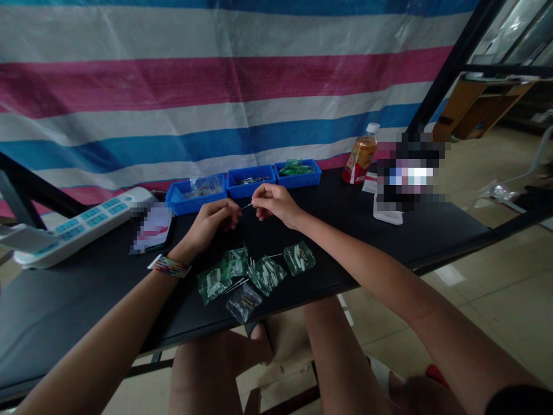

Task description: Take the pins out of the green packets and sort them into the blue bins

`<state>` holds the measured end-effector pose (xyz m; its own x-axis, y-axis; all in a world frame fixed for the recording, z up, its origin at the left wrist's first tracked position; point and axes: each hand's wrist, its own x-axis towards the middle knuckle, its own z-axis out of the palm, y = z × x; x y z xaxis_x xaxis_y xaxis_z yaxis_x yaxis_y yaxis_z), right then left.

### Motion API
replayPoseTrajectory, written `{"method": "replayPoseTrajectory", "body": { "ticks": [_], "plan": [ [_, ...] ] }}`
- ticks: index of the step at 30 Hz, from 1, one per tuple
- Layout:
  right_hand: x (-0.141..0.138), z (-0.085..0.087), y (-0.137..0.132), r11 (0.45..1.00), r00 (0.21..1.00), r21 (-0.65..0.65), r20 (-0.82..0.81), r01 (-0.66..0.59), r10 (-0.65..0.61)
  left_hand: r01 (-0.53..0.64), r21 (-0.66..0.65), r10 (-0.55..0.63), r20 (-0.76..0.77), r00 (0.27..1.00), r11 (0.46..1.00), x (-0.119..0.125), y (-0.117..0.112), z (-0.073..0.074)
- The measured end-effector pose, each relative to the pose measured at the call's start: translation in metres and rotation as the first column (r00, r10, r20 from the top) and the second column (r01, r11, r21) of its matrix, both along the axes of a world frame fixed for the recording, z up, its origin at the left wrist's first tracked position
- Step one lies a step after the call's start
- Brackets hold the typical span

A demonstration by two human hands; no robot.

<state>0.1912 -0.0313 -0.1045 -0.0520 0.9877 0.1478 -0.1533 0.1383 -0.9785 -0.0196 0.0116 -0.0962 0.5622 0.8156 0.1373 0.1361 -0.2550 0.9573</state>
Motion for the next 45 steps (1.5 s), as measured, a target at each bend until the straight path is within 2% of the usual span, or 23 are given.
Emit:
{"method": "replayPoseTrajectory", "body": {
  "ticks": [3, 8, 18, 24, 26, 30, 32, 35, 37, 39, 40, 43, 45],
  "plan": [
    [-0.001, -0.002, 0.002, 0.999, 0.999, 0.017, 0.015, 0.037, -0.037, -0.006, -0.018, 0.006, 0.012, 1.0, 1.0, 0.0, 0.002, -0.002],
    [-0.001, -0.003, 0.001, 0.999, 0.999, 0.019, 0.008, 0.044, -0.044, -0.033, 0.048, 0.034, -0.025, 0.999, 0.998, 0.001, -0.002, 0.002],
    [0.004, -0.001, 0.0, 0.986, 0.996, -0.144, -0.032, -0.09, 0.087, -0.071, 0.073, 0.072, -0.019, 0.997, 0.995, 0.0, -0.002, 0.004],
    [0.003, -0.003, 0.005, 0.992, 0.995, -0.096, -0.06, -0.083, 0.078, -0.066, 0.075, 0.066, -0.002, 0.998, 0.995, -0.001, -0.001, 0.001],
    [0.004, 0.0, 0.011, 0.997, 0.997, -0.055, -0.065, -0.046, 0.043, -0.053, 0.061, 0.052, 0.012, 0.999, 0.997, -0.002, 0.002, 0.0],
    [0.015, 0.004, 0.022, 0.991, 0.99, 0.022, -0.061, 0.13, -0.128, -0.07, 0.032, 0.068, 0.057, 0.996, 0.997, -0.007, 0.009, -0.001],
    [0.022, 0.002, 0.025, 0.969, 0.969, 0.073, 0.065, 0.235, -0.24, -0.095, 0.024, 0.093, 0.071, 0.993, 0.995, -0.008, 0.01, 0.0],
    [0.025, -0.004, 0.023, 0.924, 0.878, 0.197, 0.298, 0.327, -0.374, -0.11, 0.016, 0.109, 0.072, 0.991, 0.994, -0.008, 0.009, 0.001],
    [0.021, -0.007, 0.018, 0.936, 0.859, 0.257, 0.392, 0.241, -0.329, -0.109, 0.016, 0.108, 0.054, 0.993, 0.994, -0.008, 0.009, 0.0],
    [0.013, -0.008, 0.011, 0.955, 0.863, 0.293, 0.473, 0.035, -0.177, -0.109, 0.025, 0.108, 0.043, 0.993, 0.994, -0.009, 0.009, -0.002],
    [0.007, -0.008, 0.007, 0.946, 0.848, 0.312, 0.522, -0.091, -0.091, -0.111, 0.034, 0.109, 0.042, 0.993, 0.993, -0.009, 0.01, -0.002],
    [-0.005, -0.007, -0.006, 0.842, 0.726, 0.344, 0.683, -0.415, 0.079, -0.113, 0.065, 0.11, 0.047, 0.993, 0.991, -0.011, 0.012, -0.004],
    [-0.01, -0.005, -0.013, 0.789, 0.642, 0.324, 0.759, -0.521, 0.112, -0.113, 0.065, 0.11, 0.057, 0.992, 0.991, -0.011, 0.013, -0.004]
  ]
}}
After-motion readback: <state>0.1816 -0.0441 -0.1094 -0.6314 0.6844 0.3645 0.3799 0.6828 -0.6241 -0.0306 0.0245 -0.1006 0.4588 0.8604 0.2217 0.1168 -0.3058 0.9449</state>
